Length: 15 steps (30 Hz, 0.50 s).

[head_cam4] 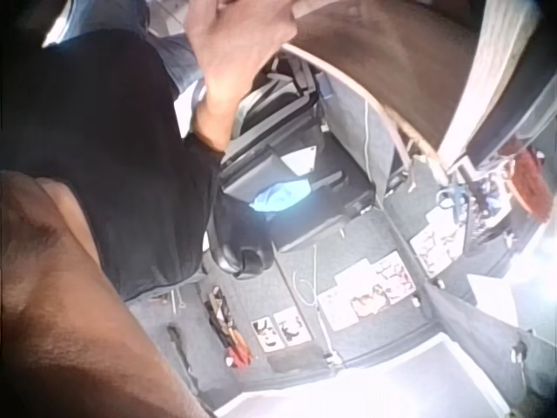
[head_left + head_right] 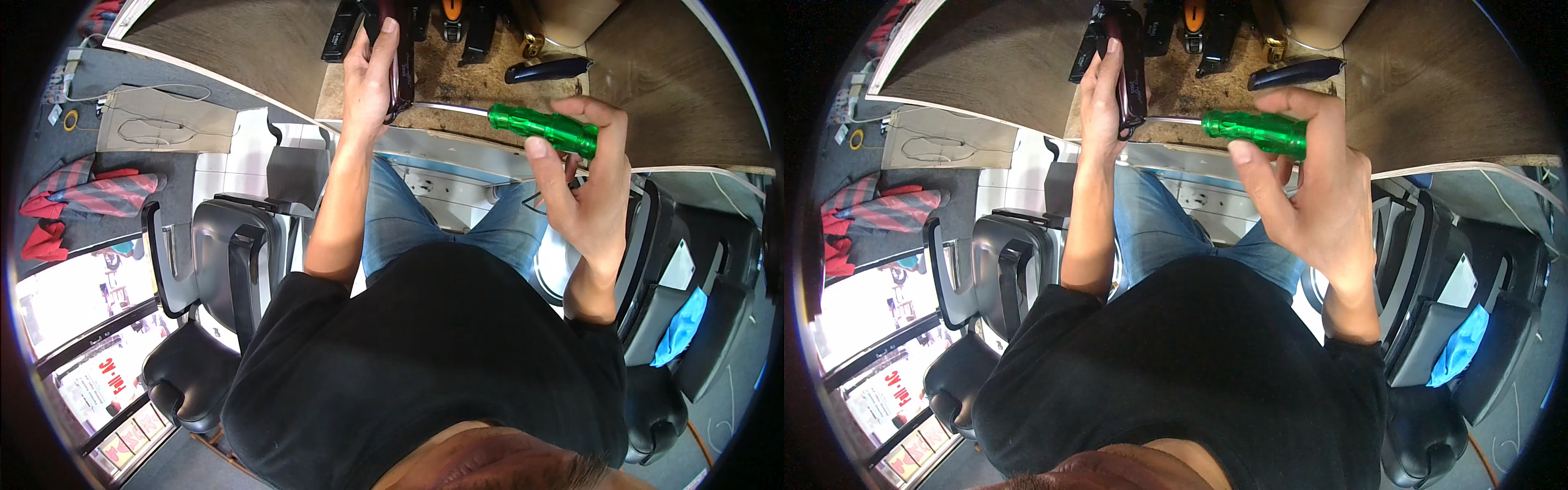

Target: The person uses a screwdriver to remove screws from the casing of a hair clipper, then removes the back cover to reveal the internal components. The person then uses the screwdriver to remove another screw from the internal assembly and sets the pieces on a counter.

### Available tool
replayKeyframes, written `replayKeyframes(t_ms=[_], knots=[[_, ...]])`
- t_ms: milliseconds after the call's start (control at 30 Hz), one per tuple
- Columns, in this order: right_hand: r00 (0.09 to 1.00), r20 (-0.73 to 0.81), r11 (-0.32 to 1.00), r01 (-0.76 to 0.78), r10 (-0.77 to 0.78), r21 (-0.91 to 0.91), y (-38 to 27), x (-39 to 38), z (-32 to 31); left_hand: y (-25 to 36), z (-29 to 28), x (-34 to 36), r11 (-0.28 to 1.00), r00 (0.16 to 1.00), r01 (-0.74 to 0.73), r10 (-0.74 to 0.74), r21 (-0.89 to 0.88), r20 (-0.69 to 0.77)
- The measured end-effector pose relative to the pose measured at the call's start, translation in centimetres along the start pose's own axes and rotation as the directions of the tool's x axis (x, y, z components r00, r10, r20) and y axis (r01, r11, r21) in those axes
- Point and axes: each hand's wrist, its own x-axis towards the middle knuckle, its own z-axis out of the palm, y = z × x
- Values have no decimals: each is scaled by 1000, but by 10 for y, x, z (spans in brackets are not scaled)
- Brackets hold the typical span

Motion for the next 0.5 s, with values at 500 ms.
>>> replayKeyframes(t_ms=[500], knots=[[975,157,968,-123,159,-220,0,0,-9,-1,-3,0,1000,1000,-3,3,-12,-1]])
